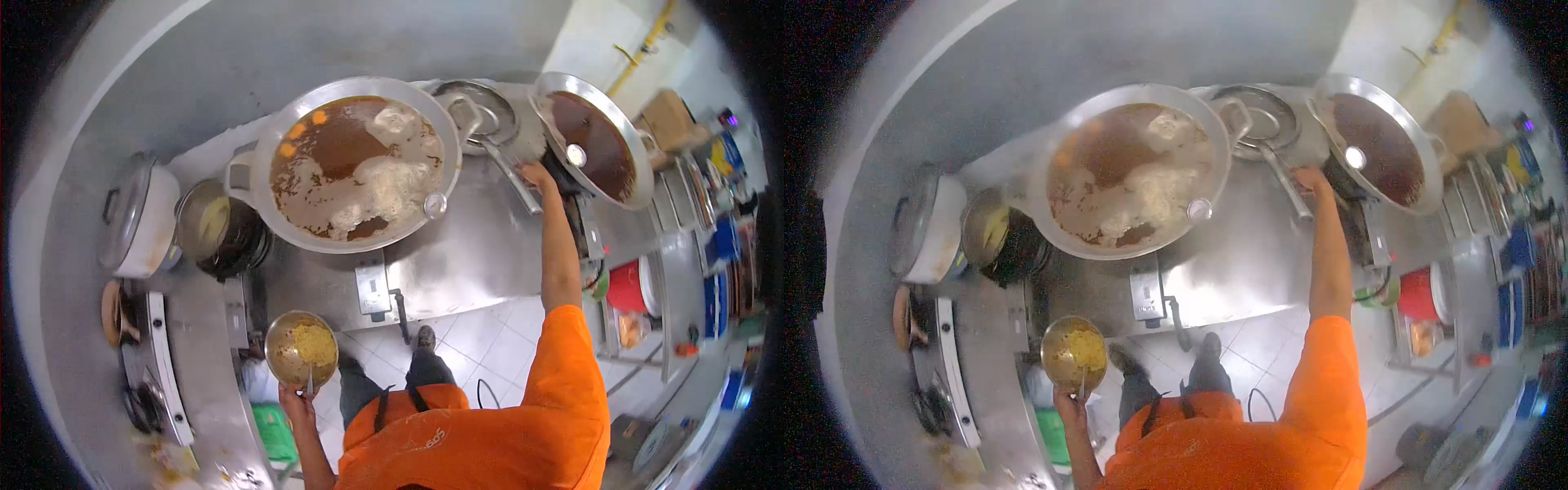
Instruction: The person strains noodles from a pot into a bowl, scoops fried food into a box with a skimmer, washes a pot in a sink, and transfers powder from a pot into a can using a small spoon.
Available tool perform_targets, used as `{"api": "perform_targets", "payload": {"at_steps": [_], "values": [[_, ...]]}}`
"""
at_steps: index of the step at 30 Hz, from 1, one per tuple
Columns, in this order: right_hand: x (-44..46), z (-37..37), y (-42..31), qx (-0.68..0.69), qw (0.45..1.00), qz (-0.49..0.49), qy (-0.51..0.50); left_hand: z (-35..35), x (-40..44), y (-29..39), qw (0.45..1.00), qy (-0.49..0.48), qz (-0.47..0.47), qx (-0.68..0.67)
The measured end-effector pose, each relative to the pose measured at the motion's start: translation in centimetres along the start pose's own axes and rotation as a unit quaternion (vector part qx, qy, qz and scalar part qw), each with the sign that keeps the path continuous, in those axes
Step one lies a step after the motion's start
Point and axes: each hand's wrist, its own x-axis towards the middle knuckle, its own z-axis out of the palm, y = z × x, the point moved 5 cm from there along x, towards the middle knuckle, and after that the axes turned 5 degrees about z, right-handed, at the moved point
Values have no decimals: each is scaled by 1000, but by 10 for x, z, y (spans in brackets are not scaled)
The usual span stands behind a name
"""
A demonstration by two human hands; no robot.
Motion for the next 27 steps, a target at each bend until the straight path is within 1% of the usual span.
{"api": "perform_targets", "payload": {"at_steps": [2, 3, 6, 7, 8, 10, 11, 12, 13, 15, 18, 19, 22, 24, 26, 27], "values": [[59, 20, 13, 84, 992, -8, -97, 0, -13, -12, 1000, 11, 17, -9], [83, 29, 17, 126, 982, -7, -141, 29, -42, 5, 1000, 20, 14, 1], [74, 19, -10, -11, 992, -60, -114, 26, -53, -3, 999, 38, 29, 12], [62, 12, -14, -22, 994, -81, -77, 27, -57, -2, 997, 52, 39, 38], [44, 6, -16, -34, 993, -103, -39, 29, -60, -1, 996, 64, 42, 36], [-10, -9, -21, -114, 973, -191, 57, 30, -62, -7, 995, 85, 44, 25], [-28, -17, -19, -158, 929, -315, 117, 28, -58, -13, 995, 86, 54, 17], [-47, -23, -21, -196, 863, -432, 175, 24, -51, -21, 994, 86, 65, 10], [-62, -28, -24, -232, 865, -402, 191, 20, -50, -28, 994, 86, 74, 4], [-119, -39, -59, -297, 865, -334, 228, 24, -48, -31, 995, 80, 65, -8], [-168, -52, -108, -333, 827, -336, 305, 19, -38, -38, 994, 91, 59, 7], [-181, -54, -126, -318, 839, -336, 286, 19, -35, -38, 994, 93, 54, 6], [-198, -40, -178, -240, 828, -458, 217, 23, -31, -30, 993, 105, 49, -24], [-212, -3, -217, -272, 864, -400, 139, 23, -28, -26, 993, 99, 44, -38], [-189, 51, -230, -236, 842, -480, 72, 20, -21, -24, 995, 79, 39, -39], [-181, 80, -237, -269, 834, -477, 61, 13, -14, -25, 995, 75, 54, -44]]}}
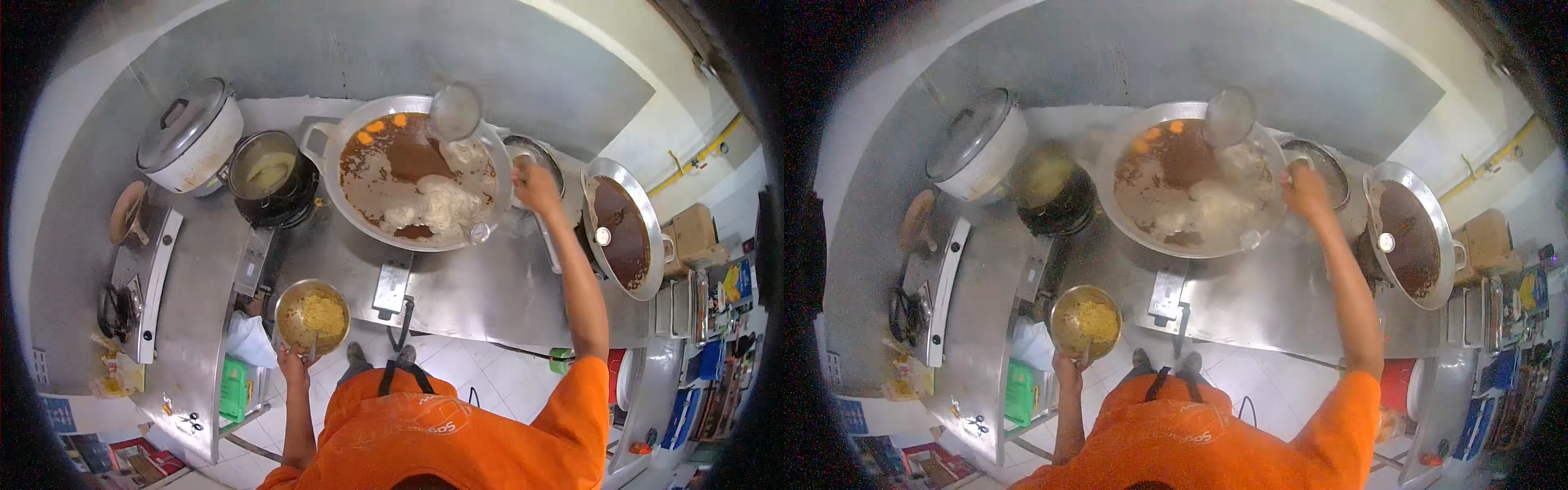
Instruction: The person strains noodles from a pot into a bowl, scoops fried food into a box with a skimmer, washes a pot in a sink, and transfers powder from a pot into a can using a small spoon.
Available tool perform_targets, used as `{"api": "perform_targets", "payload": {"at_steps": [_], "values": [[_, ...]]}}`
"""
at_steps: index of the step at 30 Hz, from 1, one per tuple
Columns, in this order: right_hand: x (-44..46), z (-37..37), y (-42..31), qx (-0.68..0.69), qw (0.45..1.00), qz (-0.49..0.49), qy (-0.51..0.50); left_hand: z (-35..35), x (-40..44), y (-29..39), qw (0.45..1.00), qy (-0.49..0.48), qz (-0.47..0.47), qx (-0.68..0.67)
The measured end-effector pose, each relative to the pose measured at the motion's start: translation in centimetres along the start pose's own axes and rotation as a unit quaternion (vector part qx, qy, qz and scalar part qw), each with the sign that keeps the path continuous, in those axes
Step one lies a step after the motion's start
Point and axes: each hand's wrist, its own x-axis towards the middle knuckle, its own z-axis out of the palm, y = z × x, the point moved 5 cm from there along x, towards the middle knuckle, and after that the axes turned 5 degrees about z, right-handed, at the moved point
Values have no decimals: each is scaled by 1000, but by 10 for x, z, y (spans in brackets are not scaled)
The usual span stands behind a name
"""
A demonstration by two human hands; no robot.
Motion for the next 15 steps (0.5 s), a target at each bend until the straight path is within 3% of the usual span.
{"api": "perform_targets", "payload": {"at_steps": [3, 6, 8, 10, 12, 15], "values": [[40, 83, -19, -63, 998, 13, -28, -20, 18, 1, 999, -16, 27, -3], [43, 127, -32, 25, 996, -87, 15, -45, 13, 19, 999, -30, 31, 12], [31, 140, -43, 105, 991, -62, -46, -60, 9, 27, 999, -24, 32, 1], [-2, 138, -66, 182, 973, 38, -139, -77, 7, 33, 1000, -17, 17, 3], [-41, 104, -117, 251, 913, 202, -249, -91, 13, 39, 1000, -11, -6, 12], [-65, 104, -137, 364, 845, 250, -301, -110, 28, 38, 1000, -5, 11, 10]]}}
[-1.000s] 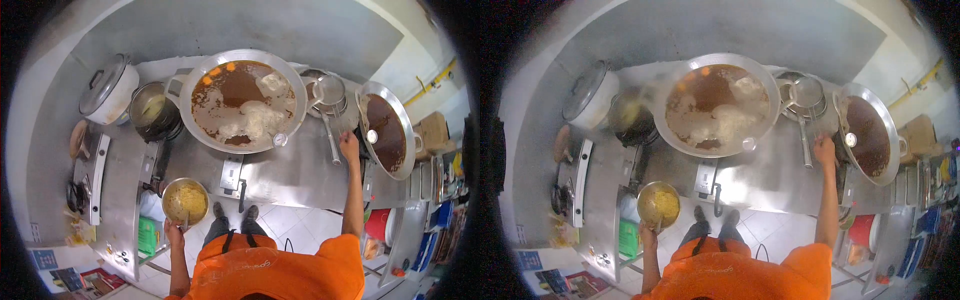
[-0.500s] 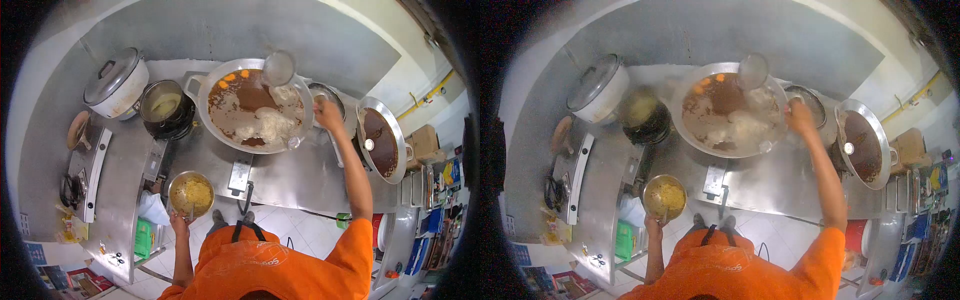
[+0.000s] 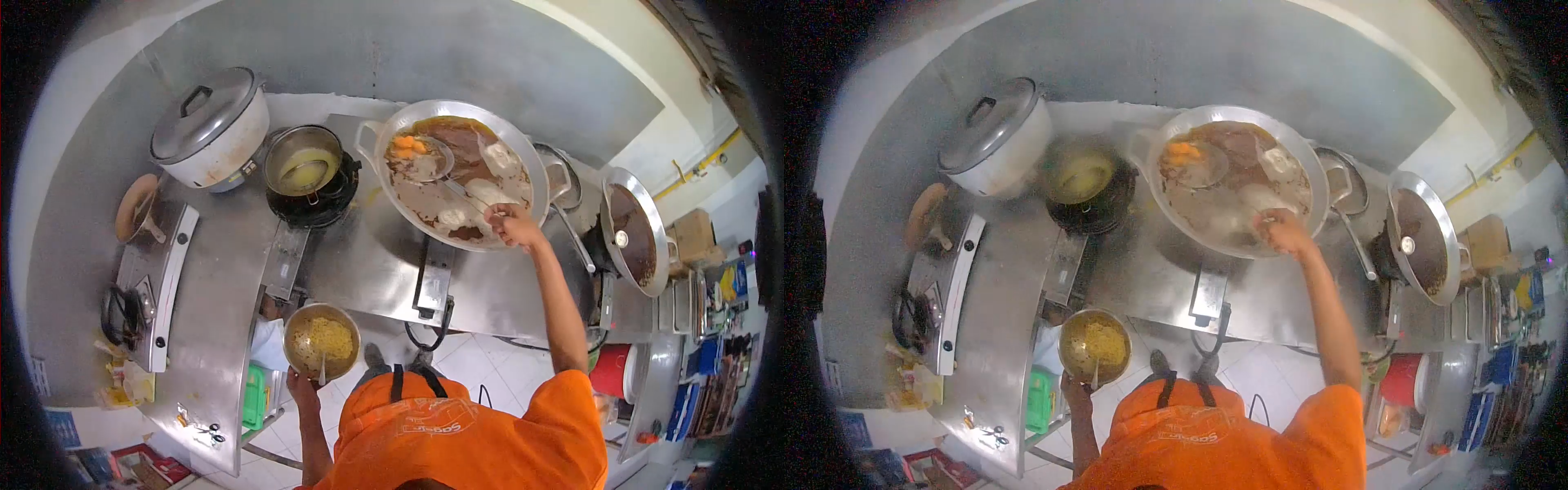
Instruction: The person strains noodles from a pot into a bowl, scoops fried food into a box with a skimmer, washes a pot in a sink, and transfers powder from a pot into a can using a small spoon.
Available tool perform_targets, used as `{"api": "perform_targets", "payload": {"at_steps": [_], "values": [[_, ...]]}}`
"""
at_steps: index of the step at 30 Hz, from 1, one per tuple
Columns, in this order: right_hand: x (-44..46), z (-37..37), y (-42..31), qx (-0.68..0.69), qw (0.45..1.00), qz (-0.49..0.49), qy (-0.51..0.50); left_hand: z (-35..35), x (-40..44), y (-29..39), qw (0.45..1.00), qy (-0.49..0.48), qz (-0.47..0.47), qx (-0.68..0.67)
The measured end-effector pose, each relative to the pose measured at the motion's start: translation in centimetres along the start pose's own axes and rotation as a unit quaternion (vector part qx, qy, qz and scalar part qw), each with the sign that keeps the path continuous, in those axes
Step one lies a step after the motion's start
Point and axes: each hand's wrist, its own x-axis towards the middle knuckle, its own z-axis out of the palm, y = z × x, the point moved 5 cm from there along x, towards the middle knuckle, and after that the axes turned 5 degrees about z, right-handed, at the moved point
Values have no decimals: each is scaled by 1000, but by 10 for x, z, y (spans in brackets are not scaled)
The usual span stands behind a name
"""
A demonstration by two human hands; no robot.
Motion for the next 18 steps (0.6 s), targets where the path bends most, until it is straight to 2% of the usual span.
{"api": "perform_targets", "payload": {"at_steps": [3, 5, 7, 9, 11, 13, 16, 18], "values": [[41, 26, 38, 138, 989, -43, 15, -5, 17, 0, 997, -74, -5, 5], [22, 48, 25, 171, 983, -40, 42, -6, 40, -10, 986, -119, 77, 86], [-1, 54, 16, 210, 975, -11, 71, 18, 36, 21, 994, -93, -16, 52], [-23, 45, 7, 157, 981, -21, 108, 9, 53, 6, 984, -125, 51, 113], [-40, 27, 3, 132, 981, -31, 138, 9, 72, -7, 985, -137, 56, 84], [-55, -6, 7, 129, 979, -31, 154, 25, 58, -1, 992, -117, -16, -32], [-86, -31, -1, 27, 983, -24, 183, 36, 37, 13, 992, -123, -14, -13], [-108, -68, -5, 55, 976, -8, 212, 30, 44, 0, 990, -137, -28, -2]]}}
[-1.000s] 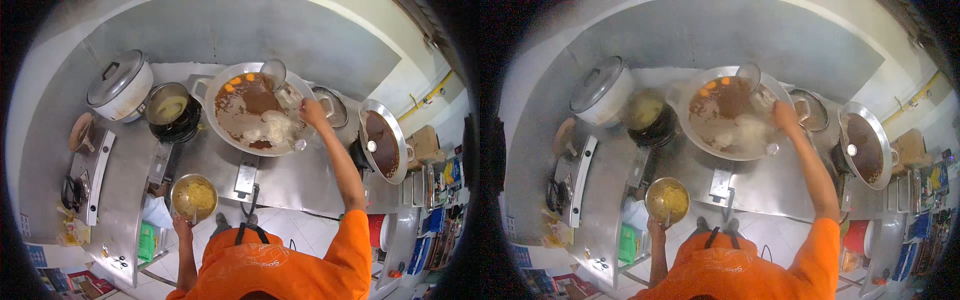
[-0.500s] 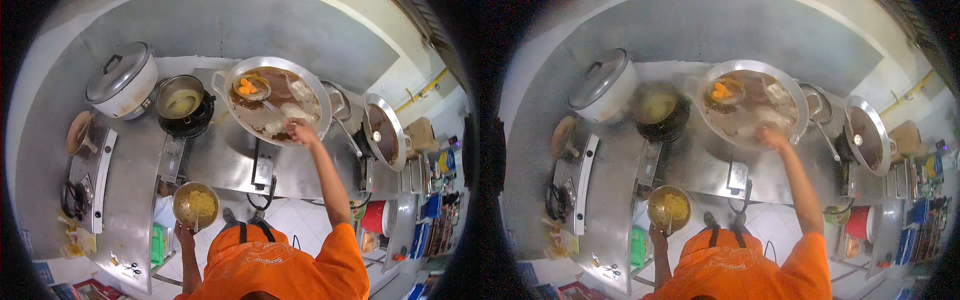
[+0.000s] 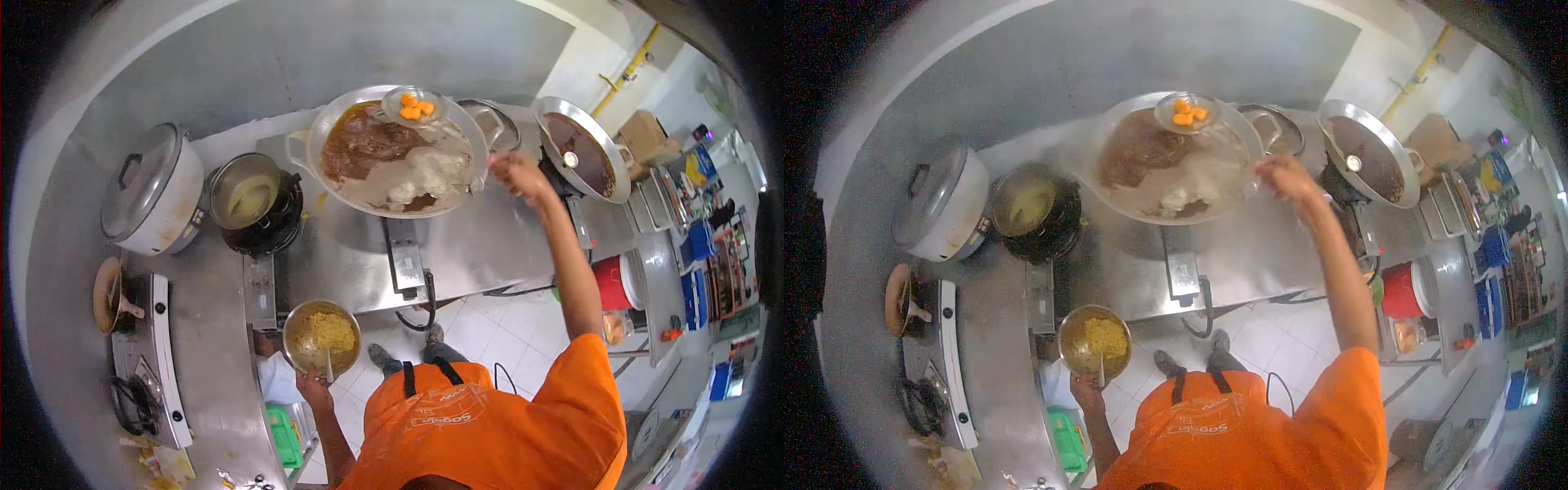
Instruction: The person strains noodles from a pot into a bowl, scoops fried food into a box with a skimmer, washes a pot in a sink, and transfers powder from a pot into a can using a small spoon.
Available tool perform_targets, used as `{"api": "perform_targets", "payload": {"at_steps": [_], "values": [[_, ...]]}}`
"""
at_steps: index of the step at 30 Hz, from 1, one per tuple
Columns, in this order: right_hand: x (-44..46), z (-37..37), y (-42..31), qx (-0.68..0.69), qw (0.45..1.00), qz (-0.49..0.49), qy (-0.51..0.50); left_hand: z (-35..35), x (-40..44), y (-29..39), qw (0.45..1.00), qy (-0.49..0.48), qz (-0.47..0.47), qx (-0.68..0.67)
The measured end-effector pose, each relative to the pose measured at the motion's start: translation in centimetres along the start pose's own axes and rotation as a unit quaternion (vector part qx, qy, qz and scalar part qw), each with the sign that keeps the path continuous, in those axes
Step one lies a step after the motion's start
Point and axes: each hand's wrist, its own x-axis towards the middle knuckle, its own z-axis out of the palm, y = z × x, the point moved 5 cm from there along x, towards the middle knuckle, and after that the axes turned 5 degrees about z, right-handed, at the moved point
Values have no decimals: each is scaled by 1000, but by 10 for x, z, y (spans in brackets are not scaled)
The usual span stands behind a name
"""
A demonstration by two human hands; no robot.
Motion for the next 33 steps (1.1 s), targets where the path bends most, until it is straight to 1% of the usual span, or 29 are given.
{"api": "perform_targets", "payload": {"at_steps": [2, 4, 7, 10, 11, 13, 14, 16, 18, 19, 21, 22, 23, 24, 25, 26, 27, 28, 29, 31, 32, 33], "values": [[-3, -34, 1, 35, 999, 13, 8, -6, -5, -8, 1000, 11, -6, 6], [-3, -69, -2, 13, 999, -28, 41, 1, -20, -3, 999, 42, 1, 5], [16, -120, 6, -15, 995, -38, 93, 1, -30, -7, 998, 50, -31, 11], [70, -160, 38, -19, 990, -59, 129, 3, -37, -14, 993, 28, 49, 107], [85, -167, 49, -29, 988, -50, 144, 18, -48, -7, 997, 70, -11, 14], [116, -178, 73, -48, 984, -33, 170, 10, -46, -26, 997, 80, 20, -2], [131, -179, 88, -62, 983, -27, 169, 9, -48, -34, 996, 86, 36, -10], [164, -179, 123, -89, 982, -16, 167, 42, -76, -26, 992, 114, 35, -37], [239, -180, 189, -125, 985, 1, 117, 58, -95, -34, 989, 138, 38, -48], [268, -183, 213, -143, 986, 9, 87, 53, -97, -46, 993, 110, 29, -36], [285, -177, 234, -60, 996, -15, 65, 55, -112, -64, 989, 140, 13, -45], [288, -166, 242, -20, 998, -25, 46, 59, -126, -70, 985, 162, 4, -52], [280, -163, 248, 40, 998, -4, 43, 84, -151, -59, 980, 191, 10, -46], [293, -165, 268, 3, 996, 85, -13, 91, -165, -61, 977, 204, 11, -52], [258, -163, 247, 79, 995, 56, 17, 94, -178, -64, 975, 216, 10, -61], [254, -170, 260, 96, 993, 65, 30, 101, -194, -62, 974, 219, 20, -52], [228, -174, 259, 55, 995, 86, 15, 96, -208, -70, 973, 225, 25, -48], [238, -185, 296, 118, 990, 55, 48, 91, -222, -77, 973, 226, 31, -43], [208, -181, 305, 236, 958, 108, 122, 91, -236, -79, 969, 244, 26, -34], [232, -180, 452, 104, 982, 18, 157, 96, -257, -83, 964, 266, 16, -17], [156, -137, 422, 36, 988, -23, 146, 94, -262, -87, 961, 273, 16, -28], [130, -81, 478, 144, 988, -21, 52, 92, -268, -90, 959, 280, 15, -37]]}}
